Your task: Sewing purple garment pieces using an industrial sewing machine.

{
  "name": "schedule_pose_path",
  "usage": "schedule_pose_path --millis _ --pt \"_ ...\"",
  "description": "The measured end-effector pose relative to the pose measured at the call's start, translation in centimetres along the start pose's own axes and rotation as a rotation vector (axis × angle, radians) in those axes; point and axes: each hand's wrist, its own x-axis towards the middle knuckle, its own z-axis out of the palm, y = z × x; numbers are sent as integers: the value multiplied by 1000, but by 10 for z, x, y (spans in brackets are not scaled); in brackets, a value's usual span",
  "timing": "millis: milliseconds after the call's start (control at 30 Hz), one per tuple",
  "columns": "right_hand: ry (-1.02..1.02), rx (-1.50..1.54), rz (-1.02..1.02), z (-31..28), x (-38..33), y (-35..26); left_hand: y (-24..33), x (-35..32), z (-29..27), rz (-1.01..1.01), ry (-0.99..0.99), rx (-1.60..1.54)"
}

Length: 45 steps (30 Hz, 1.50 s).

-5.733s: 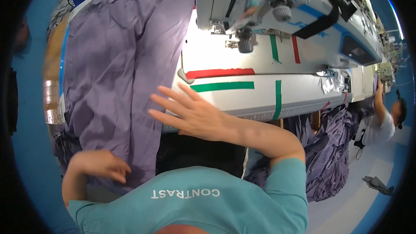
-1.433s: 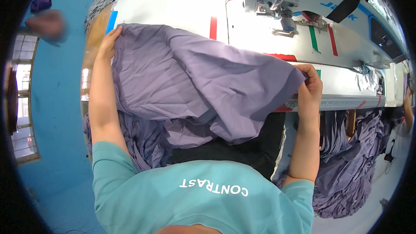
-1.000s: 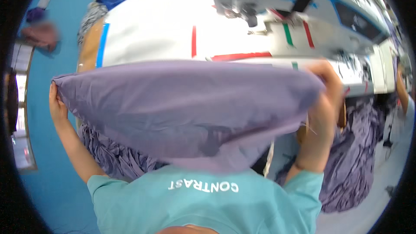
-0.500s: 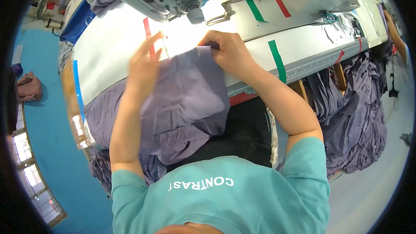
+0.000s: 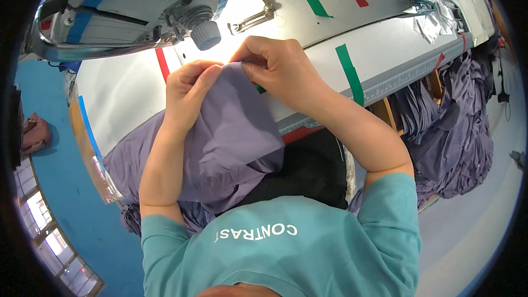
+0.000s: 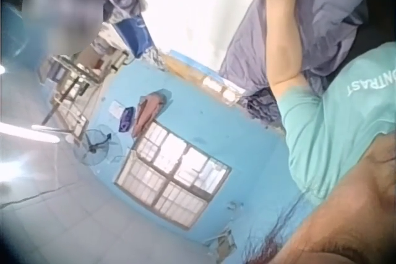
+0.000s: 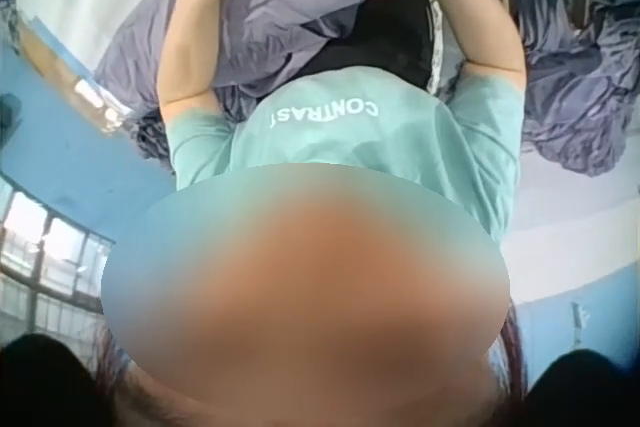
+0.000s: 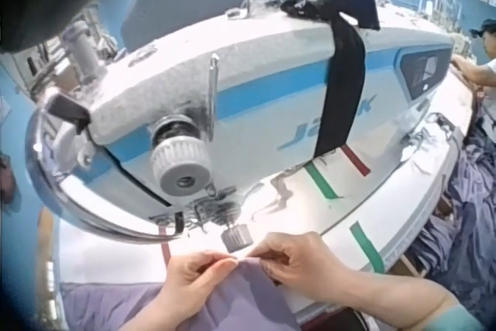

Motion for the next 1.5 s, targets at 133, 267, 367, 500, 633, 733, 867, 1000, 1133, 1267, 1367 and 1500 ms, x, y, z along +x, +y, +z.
schedule_pose_path --millis 133,267,367,500,633,733,867,1000,1133,1267,1367,1500 --pt "-12 -74 -11 -2 -2 -2 1 1 1 -38 10 -15" --pt "-2 -155 -60 -4 0 -3 1 2 6 57 50 35" --pt "-17 -71 -41 -3 2 -2 1 2 7 132 80 108" --pt "-56 2 39 0 2 0 2 1 7 133 80 193" --pt "-9 -129 33 -1 2 3 2 7 10 224 92 243" --pt "55 -275 -84 0 1 3 0 -1 -4 333 45 492" --pt "105 -282 -37 4 1 5 -12 -64 -82 325 281 671" --pt "88 -197 -44 5 3 10 -43 -162 -227 -68 885 692" --pt "89 -250 -80 1 3 15 -90 -239 -312 -481 977 937" --pt "134 -297 -40 1 3 18 -113 -263 -328 -654 913 419" --pt "168 -327 -68 5 4 16 -112 -256 -327 -600 914 313" --pt "151 -346 -29 7 3 11 -117 -247 -324 -528 939 298"
